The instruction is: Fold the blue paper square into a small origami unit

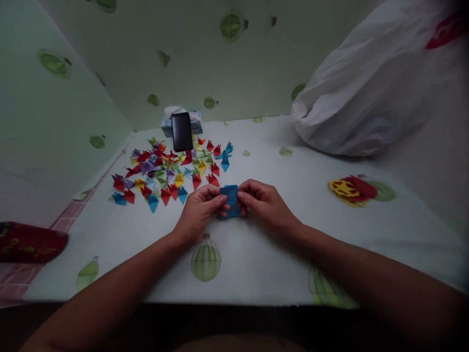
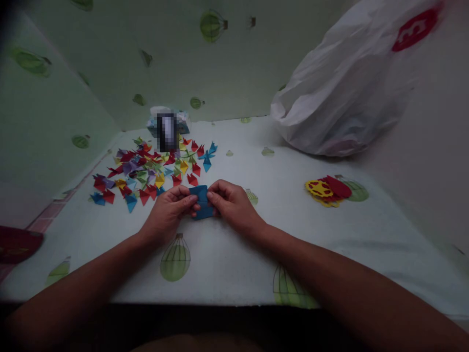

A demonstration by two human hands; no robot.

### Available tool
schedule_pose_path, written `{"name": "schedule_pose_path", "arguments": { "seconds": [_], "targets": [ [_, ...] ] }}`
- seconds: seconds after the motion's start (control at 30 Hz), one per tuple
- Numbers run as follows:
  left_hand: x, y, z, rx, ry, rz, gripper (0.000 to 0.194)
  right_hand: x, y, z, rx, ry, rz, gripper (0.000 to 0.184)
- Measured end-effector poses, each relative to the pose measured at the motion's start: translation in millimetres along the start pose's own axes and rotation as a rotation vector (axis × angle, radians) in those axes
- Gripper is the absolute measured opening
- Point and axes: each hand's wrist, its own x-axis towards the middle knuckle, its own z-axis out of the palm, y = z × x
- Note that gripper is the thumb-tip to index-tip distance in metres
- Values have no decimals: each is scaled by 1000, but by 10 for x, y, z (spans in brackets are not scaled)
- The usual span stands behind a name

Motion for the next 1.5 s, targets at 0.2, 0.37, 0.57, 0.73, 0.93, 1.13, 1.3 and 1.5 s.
{"name": "schedule_pose_path", "arguments": {
  "seconds": [0.2, 0.37, 0.57, 0.73, 0.93, 1.13, 1.3, 1.5],
  "targets": [
    [7, 1, -14, -55, -11, -75, 31, -2, -9, -1, -1, 3, 12, 17],
    [5, 8, -9, -65, -37, -89, 31, -3, 3, -4, 21, 13, 26, 18],
    [12, 2, -6, -102, -33, -79, 29, -10, -12, 3, 8, -3, 14, 21],
    [18, 2, -4, -117, 3, -81, 32, -5, 9, 7, 37, 4, 12, 14],
    [27, 1, -12, -95, 20, -80, 32, -13, 28, 30, 72, 37, -81, 28],
    [23, 0, -11, -64, 12, -52, 31, -22, 28, 12, -135, 10, -194, 8],
    [19, -2, -19, -19, -1, -19, 28, -20, 26, 0, -186, 32, -197, 4],
    [25, 39, -31, 77, 5, 45, 29, -15, 31, -3, -206, 28, -239, 6]
  ]
}}
